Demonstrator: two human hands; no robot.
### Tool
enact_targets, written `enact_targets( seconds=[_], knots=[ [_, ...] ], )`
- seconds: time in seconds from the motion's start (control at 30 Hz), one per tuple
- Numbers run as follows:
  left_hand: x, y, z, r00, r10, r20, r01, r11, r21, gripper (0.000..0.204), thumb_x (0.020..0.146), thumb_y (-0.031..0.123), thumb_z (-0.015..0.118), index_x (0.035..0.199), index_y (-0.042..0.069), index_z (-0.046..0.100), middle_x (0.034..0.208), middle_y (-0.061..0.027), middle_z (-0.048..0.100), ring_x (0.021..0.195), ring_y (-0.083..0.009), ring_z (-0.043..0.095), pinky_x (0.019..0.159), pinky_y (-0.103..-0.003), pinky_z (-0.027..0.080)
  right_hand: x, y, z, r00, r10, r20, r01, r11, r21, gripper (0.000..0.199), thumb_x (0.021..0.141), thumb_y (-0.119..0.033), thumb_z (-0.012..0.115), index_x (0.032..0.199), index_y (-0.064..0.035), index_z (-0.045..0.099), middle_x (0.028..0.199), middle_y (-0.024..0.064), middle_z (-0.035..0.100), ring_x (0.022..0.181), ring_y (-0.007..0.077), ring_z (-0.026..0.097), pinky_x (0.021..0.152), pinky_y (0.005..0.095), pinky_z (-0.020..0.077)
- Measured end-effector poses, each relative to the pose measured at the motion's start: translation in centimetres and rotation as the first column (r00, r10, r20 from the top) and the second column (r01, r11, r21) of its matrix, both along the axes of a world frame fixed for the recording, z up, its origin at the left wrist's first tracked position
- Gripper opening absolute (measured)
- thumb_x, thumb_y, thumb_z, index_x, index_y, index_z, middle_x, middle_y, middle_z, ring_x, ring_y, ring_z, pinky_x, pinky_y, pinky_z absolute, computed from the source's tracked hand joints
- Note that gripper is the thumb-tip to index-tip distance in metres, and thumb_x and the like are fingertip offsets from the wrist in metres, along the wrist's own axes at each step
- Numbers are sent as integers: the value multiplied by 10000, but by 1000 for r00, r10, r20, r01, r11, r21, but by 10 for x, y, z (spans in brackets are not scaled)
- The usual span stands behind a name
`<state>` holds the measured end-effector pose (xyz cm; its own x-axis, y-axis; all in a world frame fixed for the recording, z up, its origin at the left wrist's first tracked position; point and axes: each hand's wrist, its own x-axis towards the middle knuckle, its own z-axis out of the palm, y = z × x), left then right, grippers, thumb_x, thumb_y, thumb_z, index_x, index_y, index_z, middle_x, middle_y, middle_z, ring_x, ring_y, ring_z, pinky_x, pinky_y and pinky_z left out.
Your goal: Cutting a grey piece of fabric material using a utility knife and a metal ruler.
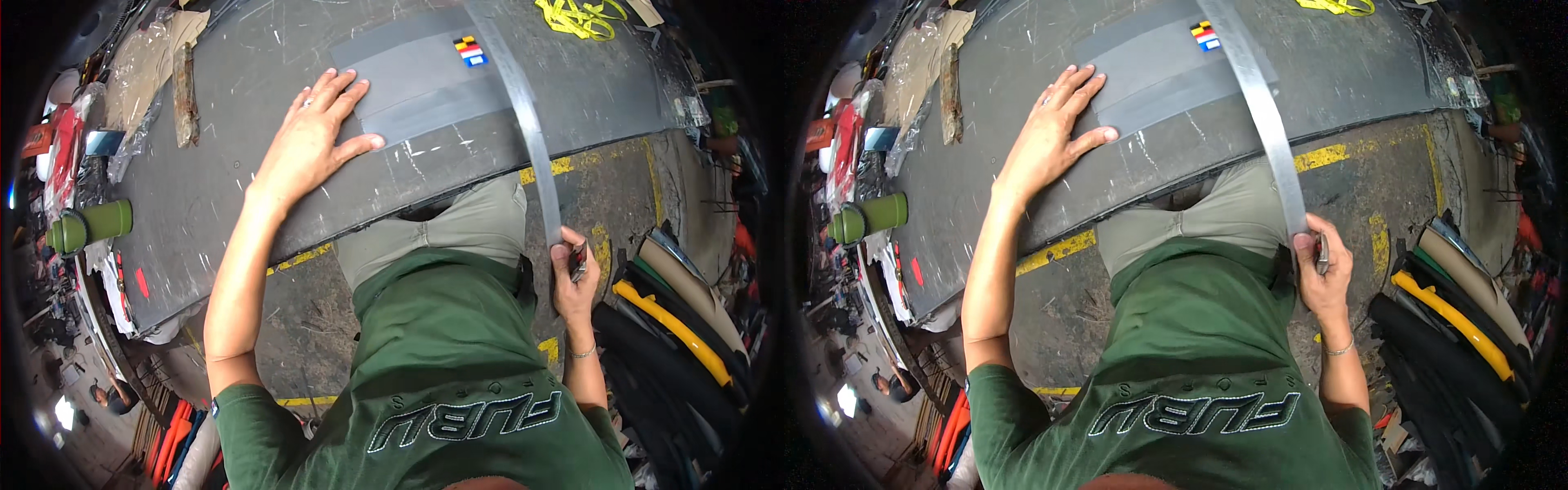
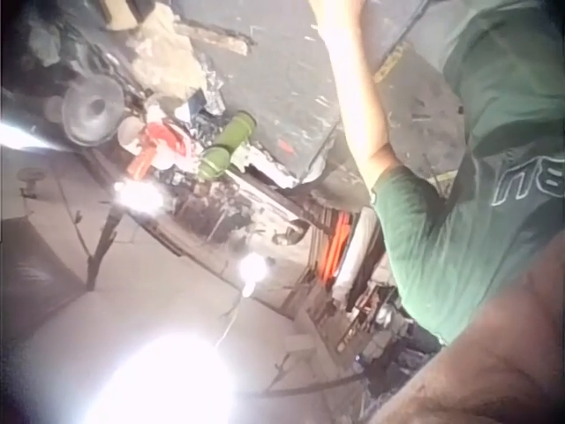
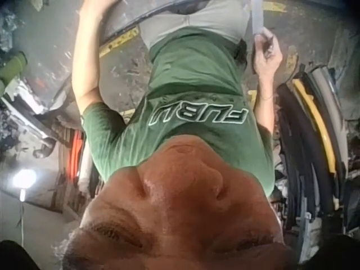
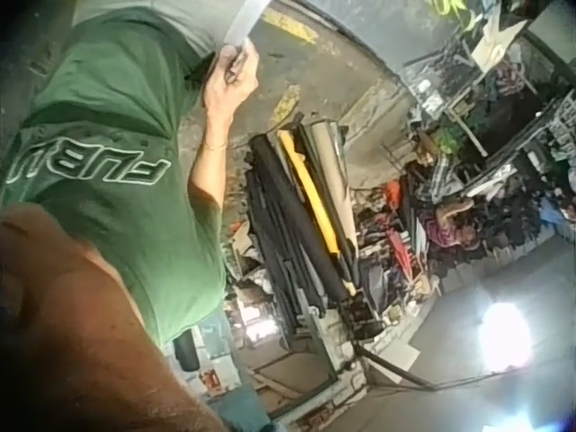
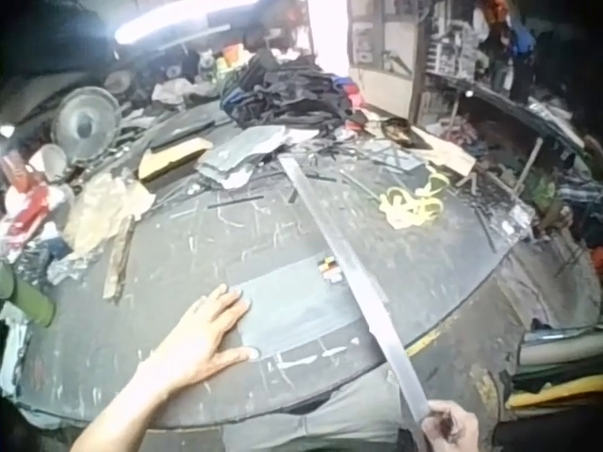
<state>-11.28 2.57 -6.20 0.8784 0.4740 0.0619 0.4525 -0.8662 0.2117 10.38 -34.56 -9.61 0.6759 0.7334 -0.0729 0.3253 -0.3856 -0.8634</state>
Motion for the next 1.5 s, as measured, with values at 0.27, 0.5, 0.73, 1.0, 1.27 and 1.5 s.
enact_targets(
  seconds=[0.27,0.5,0.73,1.0,1.27,1.5],
  knots=[
    [19,-34,-7,995,72,72,-72,997,-2,832,924,554,689,1529,30,459,1603,-203,411,1517,-364,351,1257,-501,282,-39,37,7,970,150,-192,-132,986,106,298,1007,-172,719,1225,20,652,863,-30,587,818,70,517,766,233,438],
    [9,-33,-16,978,82,194,-61,992,-113,1100,831,561,787,1601,-22,261,1620,-254,360,1535,-372,316,1283,-504,213,-45,33,12,953,259,-156,-263,965,-5,256,995,-127,717,1197,17,658,808,-20,614,735,48,512,667,227,438],
    [11,-32,-7,980,97,175,-72,987,-143,1155,762,523,857,1598,-19,271,1600,-255,383,1503,-391,360,1252,-490,292,-49,62,21,941,309,-135,-310,951,14,275,940,-27,732,1203,2,658,816,1,655,723,23,513,634,208,425],
    [21,-15,3,984,142,104,-123,979,-165,1011,791,601,802,1499,-32,455,1524,-256,459,1422,-398,459,1195,-490,392,-50,93,21,934,291,-209,-283,957,69,421,956,-29,722,1364,-36,621,1143,64,718,925,62,628,818,228,506],
    [21,-5,-11,982,129,136,-116,988,-98,918,865,538,785,1524,5,433,1598,-185,405,1429,-385,468,1164,-455,440,-46,104,17,717,172,-676,-213,977,22,353,1028,-146,667,1306,56,588,1052,129,729,887,154,725,767,285,590],
    [19,-5,-18,983,96,158,-92,995,-31,896,881,515,780,1531,11,425,1607,-180,404,1462,-384,426,1188,-471,405,-44,125,14,611,96,-786,-79,995,61,325,1038,-214,656,1230,43,598,952,134,729,815,214,755,633,327,629]
  ],
)
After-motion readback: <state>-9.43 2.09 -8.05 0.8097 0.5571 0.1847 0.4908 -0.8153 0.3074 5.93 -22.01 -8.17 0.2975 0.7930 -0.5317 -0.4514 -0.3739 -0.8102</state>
